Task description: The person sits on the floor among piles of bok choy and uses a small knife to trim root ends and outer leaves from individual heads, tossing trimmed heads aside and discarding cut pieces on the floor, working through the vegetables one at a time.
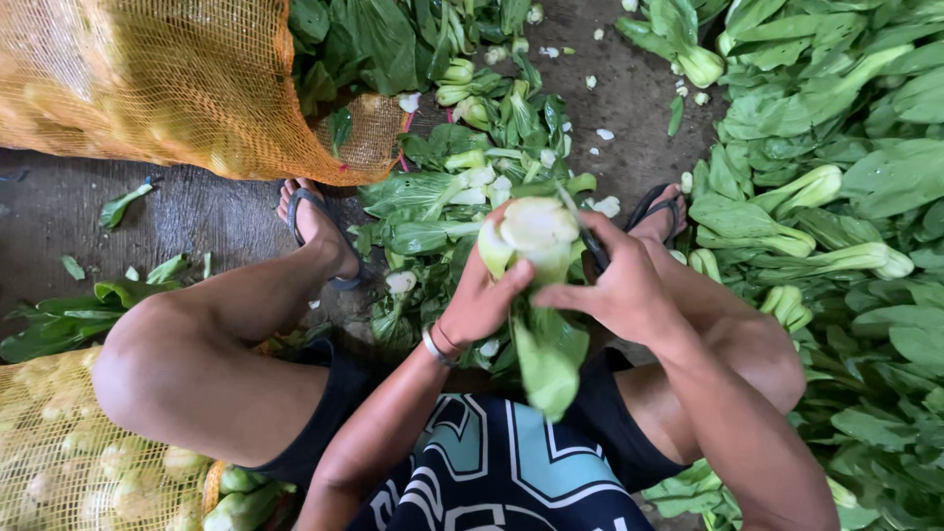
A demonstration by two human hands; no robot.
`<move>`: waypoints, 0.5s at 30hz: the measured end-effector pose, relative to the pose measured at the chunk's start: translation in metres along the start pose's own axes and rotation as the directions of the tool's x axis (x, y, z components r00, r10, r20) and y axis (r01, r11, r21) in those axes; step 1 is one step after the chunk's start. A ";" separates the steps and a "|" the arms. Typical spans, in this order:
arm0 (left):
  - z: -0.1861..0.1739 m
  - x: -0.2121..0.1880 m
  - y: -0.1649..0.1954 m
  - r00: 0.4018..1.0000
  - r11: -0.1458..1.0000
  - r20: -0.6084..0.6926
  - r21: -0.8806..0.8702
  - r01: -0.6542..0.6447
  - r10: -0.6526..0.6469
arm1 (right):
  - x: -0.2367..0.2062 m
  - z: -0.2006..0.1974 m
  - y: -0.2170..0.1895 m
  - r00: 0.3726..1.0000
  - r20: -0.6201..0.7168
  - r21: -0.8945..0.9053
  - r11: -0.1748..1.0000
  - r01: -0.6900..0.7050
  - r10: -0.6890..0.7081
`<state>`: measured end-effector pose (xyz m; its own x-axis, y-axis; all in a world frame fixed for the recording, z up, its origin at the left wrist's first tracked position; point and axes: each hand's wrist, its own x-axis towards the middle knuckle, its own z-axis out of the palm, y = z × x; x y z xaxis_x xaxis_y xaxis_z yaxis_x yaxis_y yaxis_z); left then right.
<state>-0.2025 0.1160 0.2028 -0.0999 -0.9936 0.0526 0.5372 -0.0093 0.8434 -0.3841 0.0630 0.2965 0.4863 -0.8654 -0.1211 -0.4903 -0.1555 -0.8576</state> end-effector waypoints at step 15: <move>-0.048 0.027 -0.020 0.943 0.992 -0.317 0.027 0.120 -0.105 | -0.020 -0.014 0.023 1.000 -0.006 0.213 0.977 0.013 -0.012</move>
<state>-0.1761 0.0838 0.1619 0.1148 -0.9713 -0.2085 0.4982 -0.1253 0.8580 -0.4153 0.0705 0.2863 0.4876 -0.8664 -0.1076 -0.3186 -0.0618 -0.9459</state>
